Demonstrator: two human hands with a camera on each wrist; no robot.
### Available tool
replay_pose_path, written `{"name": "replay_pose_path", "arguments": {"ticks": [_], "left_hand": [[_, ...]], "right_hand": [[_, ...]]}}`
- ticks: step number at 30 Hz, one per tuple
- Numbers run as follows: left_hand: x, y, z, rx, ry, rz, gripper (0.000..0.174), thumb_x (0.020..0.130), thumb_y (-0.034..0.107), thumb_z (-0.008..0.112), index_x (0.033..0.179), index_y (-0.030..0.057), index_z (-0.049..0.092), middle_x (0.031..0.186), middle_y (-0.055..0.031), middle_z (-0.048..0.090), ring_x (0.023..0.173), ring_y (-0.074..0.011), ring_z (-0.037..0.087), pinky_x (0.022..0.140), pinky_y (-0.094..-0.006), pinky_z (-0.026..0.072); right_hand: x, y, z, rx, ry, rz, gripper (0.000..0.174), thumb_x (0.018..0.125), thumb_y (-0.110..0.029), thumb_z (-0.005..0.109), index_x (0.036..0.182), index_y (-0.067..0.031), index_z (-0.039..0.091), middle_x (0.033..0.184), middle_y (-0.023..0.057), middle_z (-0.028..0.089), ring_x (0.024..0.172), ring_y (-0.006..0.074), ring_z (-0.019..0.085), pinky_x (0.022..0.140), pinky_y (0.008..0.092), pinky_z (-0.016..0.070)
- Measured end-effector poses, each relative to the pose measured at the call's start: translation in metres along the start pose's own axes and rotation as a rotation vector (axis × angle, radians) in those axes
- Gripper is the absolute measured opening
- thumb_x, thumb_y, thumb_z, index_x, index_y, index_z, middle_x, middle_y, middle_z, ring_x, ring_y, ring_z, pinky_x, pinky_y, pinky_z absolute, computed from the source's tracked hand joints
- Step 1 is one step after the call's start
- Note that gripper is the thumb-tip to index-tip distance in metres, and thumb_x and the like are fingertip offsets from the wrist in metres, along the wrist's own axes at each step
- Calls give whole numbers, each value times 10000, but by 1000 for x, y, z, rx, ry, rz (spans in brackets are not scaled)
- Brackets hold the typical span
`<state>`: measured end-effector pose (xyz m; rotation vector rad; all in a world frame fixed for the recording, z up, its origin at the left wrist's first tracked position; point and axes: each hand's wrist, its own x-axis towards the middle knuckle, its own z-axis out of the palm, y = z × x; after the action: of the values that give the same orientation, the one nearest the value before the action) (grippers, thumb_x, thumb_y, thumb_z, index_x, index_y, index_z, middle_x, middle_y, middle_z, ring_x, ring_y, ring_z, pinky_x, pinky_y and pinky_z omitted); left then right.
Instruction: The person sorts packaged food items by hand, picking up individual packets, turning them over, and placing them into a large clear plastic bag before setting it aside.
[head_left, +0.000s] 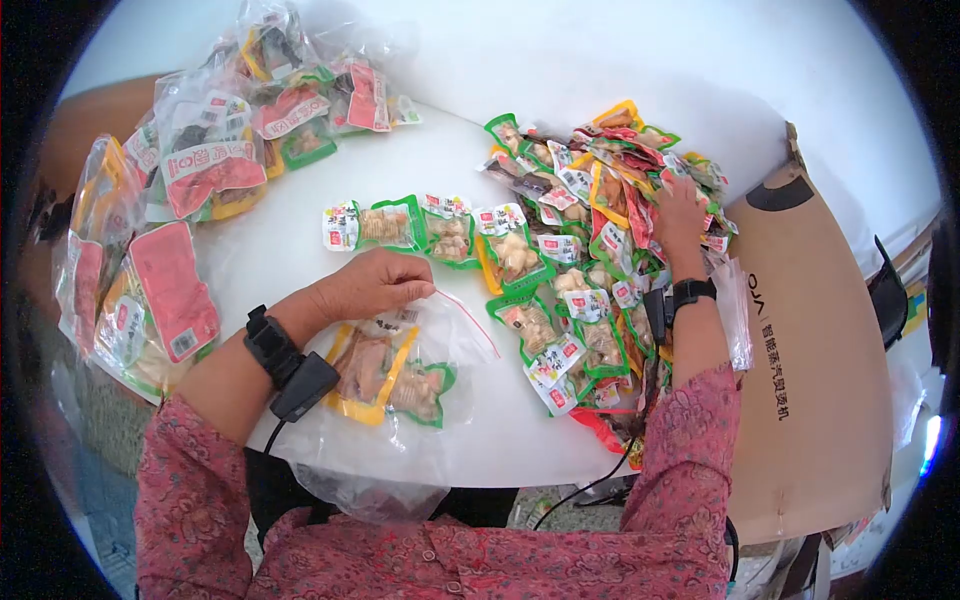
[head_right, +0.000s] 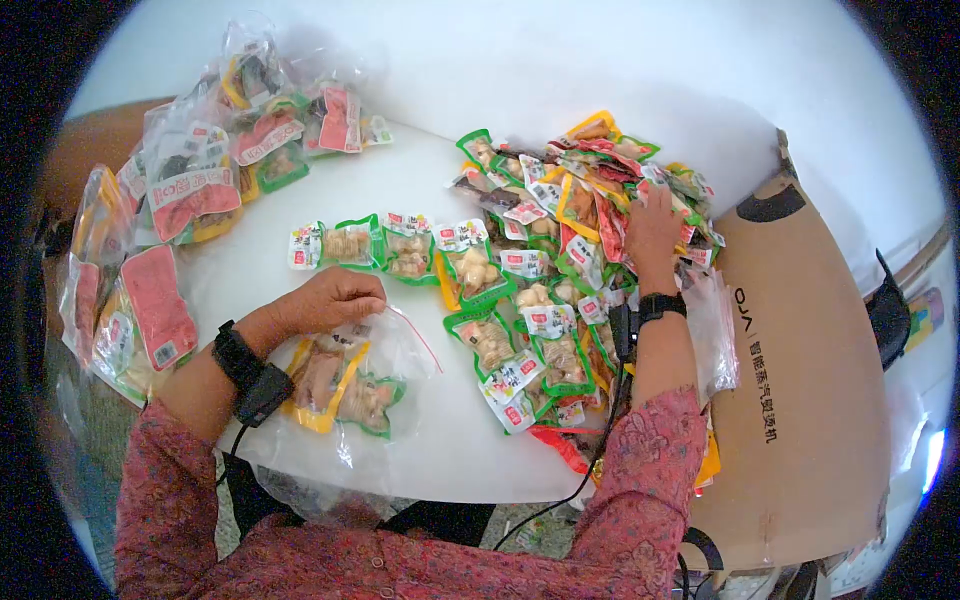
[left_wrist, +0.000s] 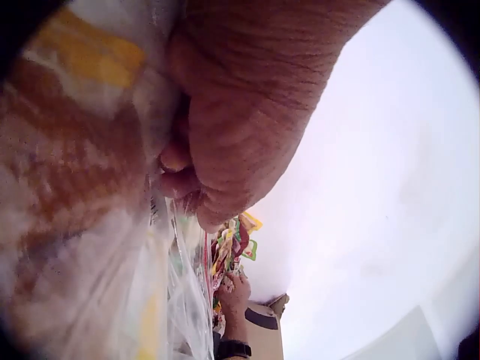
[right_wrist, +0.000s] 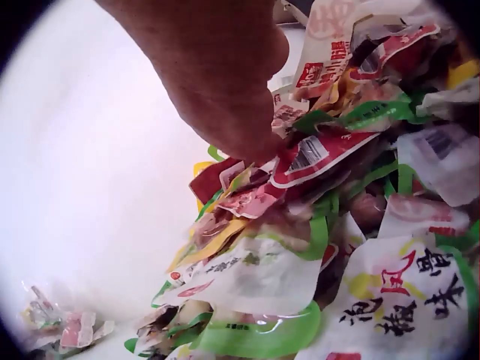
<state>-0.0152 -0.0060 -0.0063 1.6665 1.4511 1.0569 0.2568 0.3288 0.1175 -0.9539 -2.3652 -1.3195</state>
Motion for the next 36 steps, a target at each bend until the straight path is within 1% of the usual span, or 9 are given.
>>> {"name": "replay_pose_path", "arguments": {"ticks": [9,13,16,19,21,24,29,31,36], "left_hand": [[0,2,-3,54,15,38,248,863,267,497,769,40,526,600,-35,478,575,-123,455,552,-273,390],[-1,-3,0,-75,66,41,299,874,305,477,759,36,542,574,-32,491,526,-118,455,521,-278,387],[1,-3,-4,-318,29,-79,275,869,264,465,754,31,552,572,-31,505,491,-95,454,486,-253,385],[4,-6,-3,-359,22,-83,194,839,202,470,791,33,553,585,-21,509,480,-74,452,458,-222,373],[4,-7,-4,-396,12,-71,165,824,182,470,827,37,548,593,-18,510,487,-72,456,452,-216,371],[-6,7,-2,-424,5,-38,152,817,154,466,890,39,535,604,-7,497,502,-64,444,449,-207,355],[-11,20,-2,-500,-69,-34,166,843,209,499,895,54,528,607,2,488,518,-62,440,468,-205,356],[-8,15,1,-548,6,-48,233,857,303,523,857,70,522,607,7,487,499,-59,440,435,-195,341],[0,6,0,-629,153,-142,321,842,384,541,792,70,493,574,2,487,462,-55,435,396,-190,321]], "right_hand": [[24,-14,6,-91,-24,8,130,712,-112,510,796,-74,603,972,75,535,1082,253,422,730,424,382],[27,-19,-37,-67,168,-130,149,727,-149,542,839,-97,624,939,81,552,967,263,489,714,409,412],[33,-31,-93,52,-28,1,163,749,-139,525,874,-62,597,889,99,567,885,285,537,686,395,428],[26,-48,-140,546,-2,163,167,769,-145,507,848,-19,583,803,120,583,759,294,556,663,362,431],[18,-65,-155,1085,-2,131,195,787,-177,508,833,4,566,710,103,572,684,225,541,645,326,419],[-16,-122,-185,1433,-85,311,205,793,-205,531,790,-2,560,677,61,543,641,150,491,631,299,401],[-64,-195,-160,1691,-29,451,151,811,-174,537,787,-26,554,677,5,521,593,84,464,552,253,408],[-74,-208,-154,2095,-161,607,123,835,-159,517,838,-45,563,698,-11,533,572,48,467,484,220,414],[-76,-228,-158,2261,-283,495,144,853,-176,514,895,-50,571,739,-11,561,580,57,506,469,213,428]]}}
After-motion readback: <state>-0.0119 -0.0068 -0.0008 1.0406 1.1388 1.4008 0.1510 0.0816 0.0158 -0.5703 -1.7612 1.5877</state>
